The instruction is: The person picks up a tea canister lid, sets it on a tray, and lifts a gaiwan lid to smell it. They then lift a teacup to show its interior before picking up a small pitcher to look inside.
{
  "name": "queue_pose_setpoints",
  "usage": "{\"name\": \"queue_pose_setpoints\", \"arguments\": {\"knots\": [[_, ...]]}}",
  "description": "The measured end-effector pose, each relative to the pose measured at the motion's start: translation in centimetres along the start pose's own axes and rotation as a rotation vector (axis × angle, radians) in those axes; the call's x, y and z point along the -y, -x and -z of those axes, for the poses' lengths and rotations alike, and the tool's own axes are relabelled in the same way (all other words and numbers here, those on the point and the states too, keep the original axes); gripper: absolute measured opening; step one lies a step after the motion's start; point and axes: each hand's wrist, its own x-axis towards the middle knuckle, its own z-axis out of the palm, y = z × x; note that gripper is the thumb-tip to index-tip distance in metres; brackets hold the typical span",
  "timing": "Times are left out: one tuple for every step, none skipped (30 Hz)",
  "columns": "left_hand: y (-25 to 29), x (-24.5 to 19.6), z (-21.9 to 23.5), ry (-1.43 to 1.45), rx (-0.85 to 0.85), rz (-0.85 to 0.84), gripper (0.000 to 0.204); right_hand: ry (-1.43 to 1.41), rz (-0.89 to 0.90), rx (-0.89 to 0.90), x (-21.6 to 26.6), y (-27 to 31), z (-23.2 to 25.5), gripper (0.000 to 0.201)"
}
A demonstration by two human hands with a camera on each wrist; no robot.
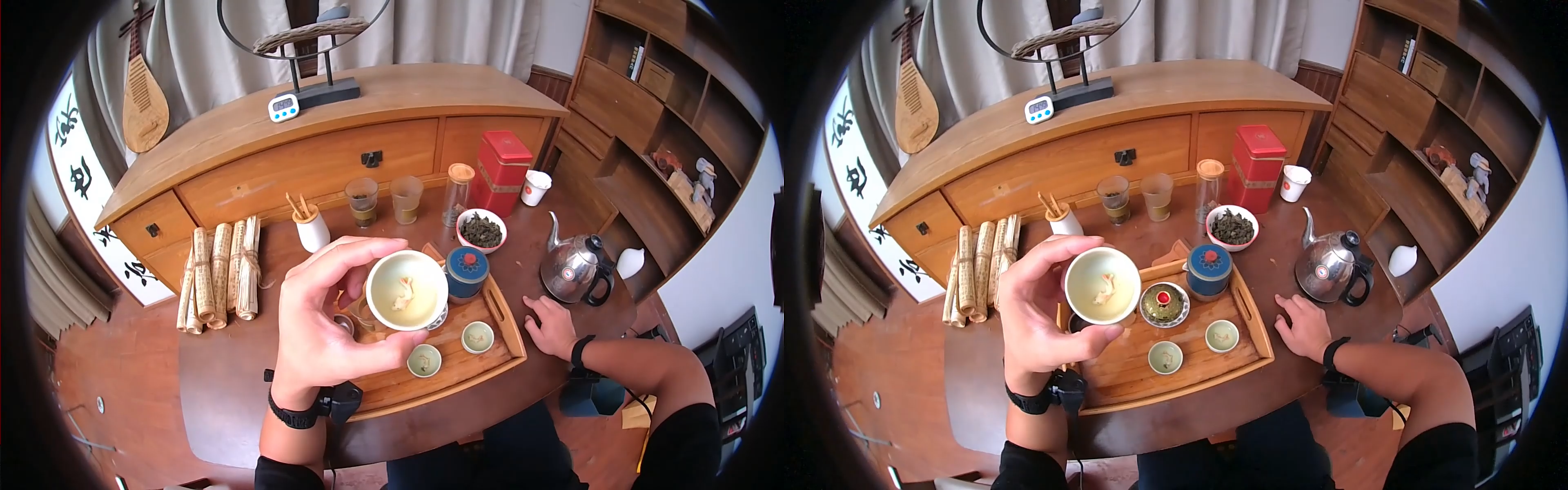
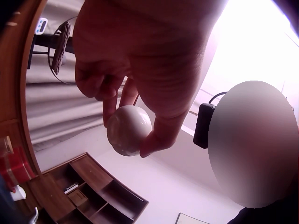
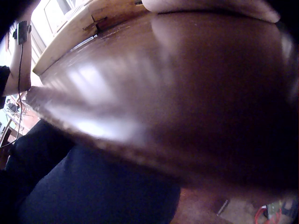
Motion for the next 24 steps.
{"name": "queue_pose_setpoints", "arguments": {"knots": [[0.0,0.0,0.0,0.006,0.005,0.01,0.066,0.0,-0.001,-0.003,0.0,0.1,0.0,0.04],[-0.1,0.0,-0.1,0.009,0.009,0.009,0.066,0.001,-0.005,-0.004,0.0,0.1,0.1,0.04],[-0.1,0.0,-0.1,0.01,0.01,0.01,0.066,0.0,0.001,-0.008,0.0,0.1,0.1,0.04],[-0.1,0.1,-0.1,0.011,0.01,0.013,0.065,-0.003,0.007,-0.01,0.0,0.1,0.0,0.039],[0.0,0.0,-0.1,0.014,0.011,0.016,0.065,-0.003,0.004,-0.006,0.0,0.1,0.0,0.039],[0.0,-0.1,-0.1,0.025,0.002,0.03,0.065,0.0,0.003,-0.003,-0.1,0.1,0.0,0.04],[0.0,-0.2,-0.1,0.037,-0.008,0.043,0.065,0.004,0.003,0.0,-0.1,0.1,0.0,0.04],[0.0,-0.2,-0.2,0.042,-0.007,0.044,0.065,0.008,-0.001,0.003,-0.2,0.1,0.0,0.04],[0.0,-0.3,-0.2,0.047,-0.009,0.044,0.066,0.002,0.002,0.007,-0.3,0.0,0.0,0.038],[0.0,-0.4,-0.2,0.052,-0.009,0.045,0.066,-0.004,0.003,0.012,-0.4,0.0,-0.1,0.037],[0.0,-0.5,-0.2,0.061,-0.005,0.047,0.066,0.0,-0.005,0.015,-0.8,-0.1,-0.4,0.037],[0.0,-0.6,-0.1,0.049,0.0,0.049,0.066,-0.036,0.001,0.008,-1.3,-0.3,-0.8,0.035],[0.1,-0.6,-0.2,0.037,0.005,0.054,0.066,-0.072,0.004,0.002,-1.6,-0.4,-0.8,0.034],[0.1,-0.5,-0.3,0.042,0.0,0.025,0.066,-0.115,-0.123,0.089,-0.8,-1.3,0.1,0.032],[0.2,-0.6,-0.3,0.051,0.003,0.029,0.066,-0.167,-0.227,0.159,-1.1,-2.2,0.0,0.031],[0.2,-0.8,-0.2,0.044,0.0,0.048,0.066,-0.245,-0.236,0.127,-1.6,-3.0,-0.5,0.027],[0.2,-1.0,-0.2,0.036,-0.003,0.064,0.066,-0.323,-0.242,0.092,-2.1,-3.4,-1.2,0.023],[0.2,-0.9,-0.2,0.04,-0.004,0.055,0.066,-0.318,-0.243,0.089,-3.2,-3.6,-2.7,0.023],[0.2,-0.8,-0.2,0.044,-0.003,0.048,0.066,-0.501,-0.298,0.042,-4.4,-3.9,-4.4,0.019],[0.2,-0.8,-0.2,0.043,-0.007,0.043,0.066,-0.684,-0.35,-0.006,-4.2,-4.3,-4.6,0.018],[0.3,-0.8,-0.2,0.042,-0.012,0.04,0.066,-0.68,-0.349,-0.011,-4.3,-4.2,-4.2,0.018],[0.3,-0.8,-0.2,0.045,-0.012,0.036,0.066,-0.871,-0.539,0.048,-2.4,-4.5,-2.5,0.019],[0.2,-0.9,-0.3,0.055,-0.012,0.048,0.066,-1.059,-0.729,0.11,-1.1,-4.8,-1.6,0.021],[0.2,-1.0,-0.3,0.065,-0.011,0.06,0.067,-1.111,-0.721,0.066,-0.8,-4.7,-1.9,0.021]]}}
